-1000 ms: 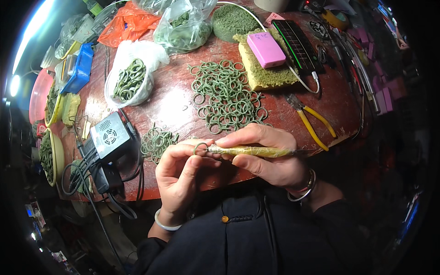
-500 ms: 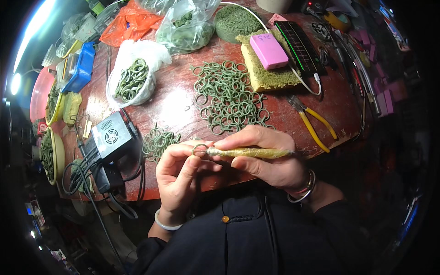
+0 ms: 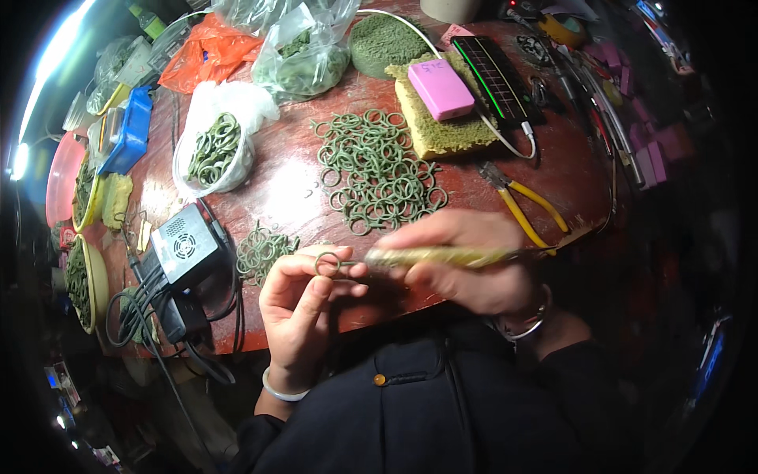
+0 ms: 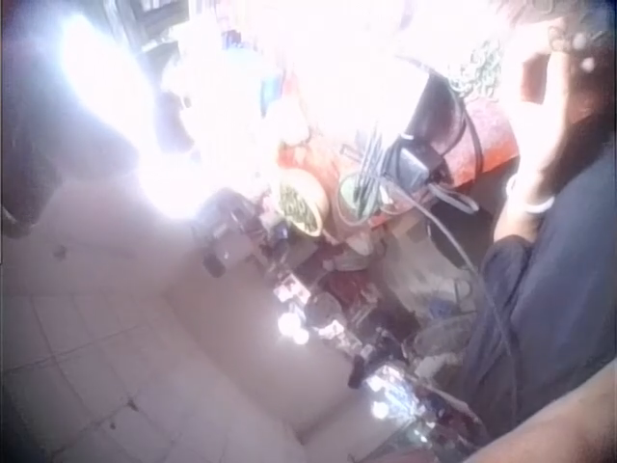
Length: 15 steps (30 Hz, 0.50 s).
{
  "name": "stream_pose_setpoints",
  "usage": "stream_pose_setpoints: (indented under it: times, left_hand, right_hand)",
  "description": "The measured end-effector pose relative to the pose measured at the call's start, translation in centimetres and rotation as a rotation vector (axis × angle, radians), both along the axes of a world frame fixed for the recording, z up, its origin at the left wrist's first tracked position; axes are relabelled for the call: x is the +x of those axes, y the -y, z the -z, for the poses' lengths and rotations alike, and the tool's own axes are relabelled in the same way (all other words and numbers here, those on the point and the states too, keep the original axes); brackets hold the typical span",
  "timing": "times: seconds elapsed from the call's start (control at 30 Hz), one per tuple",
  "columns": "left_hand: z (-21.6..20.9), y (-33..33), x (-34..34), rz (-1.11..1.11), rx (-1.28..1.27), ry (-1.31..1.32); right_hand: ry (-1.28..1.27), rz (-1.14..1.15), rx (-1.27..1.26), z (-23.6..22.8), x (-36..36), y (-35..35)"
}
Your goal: Assembling or clipping small green plastic rings using pliers at a workstation.
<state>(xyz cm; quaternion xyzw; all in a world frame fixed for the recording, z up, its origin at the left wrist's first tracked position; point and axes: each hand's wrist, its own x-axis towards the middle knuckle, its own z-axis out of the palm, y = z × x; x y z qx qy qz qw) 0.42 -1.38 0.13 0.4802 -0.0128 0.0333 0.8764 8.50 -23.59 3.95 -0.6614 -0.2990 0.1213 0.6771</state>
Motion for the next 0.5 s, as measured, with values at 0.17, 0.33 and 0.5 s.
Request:
stream_pose_setpoints:
  times: [0.17, 0.33, 0.5]
  left_hand:
    - [0.0, -0.3, 0.0, 0.016, -0.020, -0.032]
    - [-0.4, 0.0, 0.0, -0.027, -0.008, -0.081]
    - [-0.8, 0.2, 0.4, -0.034, 0.071, -0.066]
  right_hand:
    - [0.599, 0.729, -0.656, -3.0, 2.6, 4.6]
    - [0.576, 0.798, -1.119, -1.1, 3.6, 11.3]
    - [0.620, 0.691, -1.098, -0.4, 3.6, 12.3]
